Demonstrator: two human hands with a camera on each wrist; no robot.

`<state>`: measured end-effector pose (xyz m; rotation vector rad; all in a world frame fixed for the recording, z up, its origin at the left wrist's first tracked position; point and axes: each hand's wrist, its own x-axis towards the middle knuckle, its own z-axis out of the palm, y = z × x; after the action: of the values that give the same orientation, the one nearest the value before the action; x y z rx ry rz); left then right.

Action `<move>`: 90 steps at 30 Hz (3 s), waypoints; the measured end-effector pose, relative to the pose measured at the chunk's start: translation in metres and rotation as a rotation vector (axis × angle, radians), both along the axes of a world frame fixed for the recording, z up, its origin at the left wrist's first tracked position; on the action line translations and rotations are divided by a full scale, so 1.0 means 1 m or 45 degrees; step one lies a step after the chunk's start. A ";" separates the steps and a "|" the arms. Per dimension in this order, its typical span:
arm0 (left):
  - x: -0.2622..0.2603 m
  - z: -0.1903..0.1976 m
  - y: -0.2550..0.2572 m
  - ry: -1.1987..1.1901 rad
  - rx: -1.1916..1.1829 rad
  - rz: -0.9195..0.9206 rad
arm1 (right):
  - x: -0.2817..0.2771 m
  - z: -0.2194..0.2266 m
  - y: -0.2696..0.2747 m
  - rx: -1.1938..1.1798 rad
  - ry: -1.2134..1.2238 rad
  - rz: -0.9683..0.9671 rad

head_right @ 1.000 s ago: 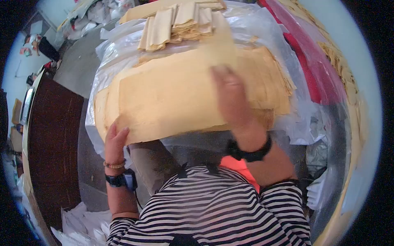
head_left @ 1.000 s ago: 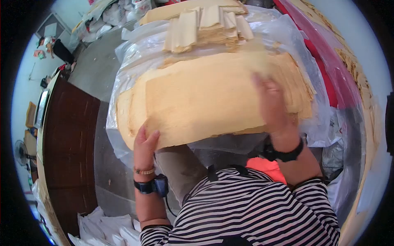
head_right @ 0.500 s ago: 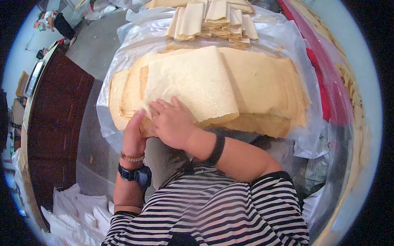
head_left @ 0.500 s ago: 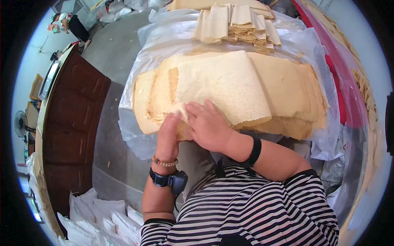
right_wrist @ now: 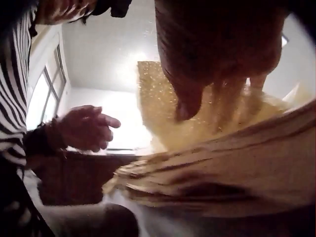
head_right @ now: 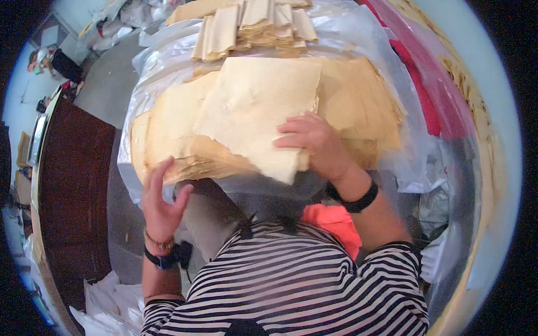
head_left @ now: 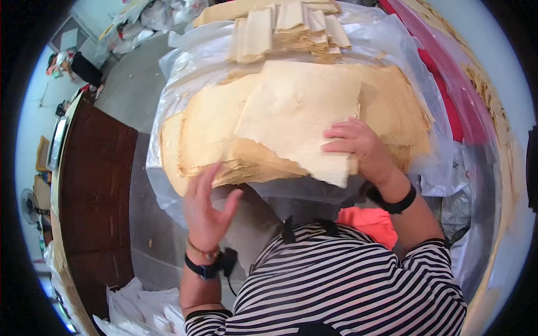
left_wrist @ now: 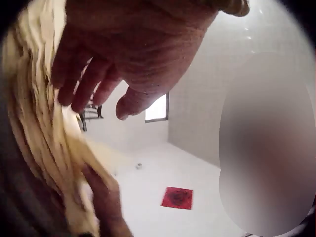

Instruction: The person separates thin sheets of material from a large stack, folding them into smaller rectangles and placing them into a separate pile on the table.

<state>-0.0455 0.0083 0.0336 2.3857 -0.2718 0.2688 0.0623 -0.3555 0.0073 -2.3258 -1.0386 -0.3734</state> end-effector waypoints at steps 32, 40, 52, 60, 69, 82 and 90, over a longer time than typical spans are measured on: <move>0.143 -0.023 -0.118 -0.179 0.361 0.338 | 0.018 0.003 -0.033 0.017 -0.537 -0.952; 0.158 -0.009 -0.113 -0.258 0.502 -0.677 | 0.012 -0.009 -0.060 -0.057 0.007 -0.291; 0.155 0.006 -0.076 0.439 -0.116 -0.578 | 0.022 0.007 -0.099 0.631 0.627 -0.561; 0.168 -0.018 -0.114 0.633 -0.316 0.017 | 0.041 -0.004 -0.088 0.240 0.381 -0.997; 0.160 -0.033 -0.129 0.049 0.219 0.114 | 0.038 -0.003 -0.063 0.144 -0.100 -1.194; 0.197 -0.005 -0.147 -0.369 0.565 -0.299 | 0.020 -0.030 -0.029 -0.247 -0.061 -0.634; 0.236 0.000 -0.164 0.513 0.425 -0.510 | 0.013 -0.013 -0.050 0.049 0.040 -0.548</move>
<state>0.1902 -0.1559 0.0341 2.5689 -0.6290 -0.4719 0.0749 -0.4058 -0.0061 -2.5024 -0.5028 -0.5122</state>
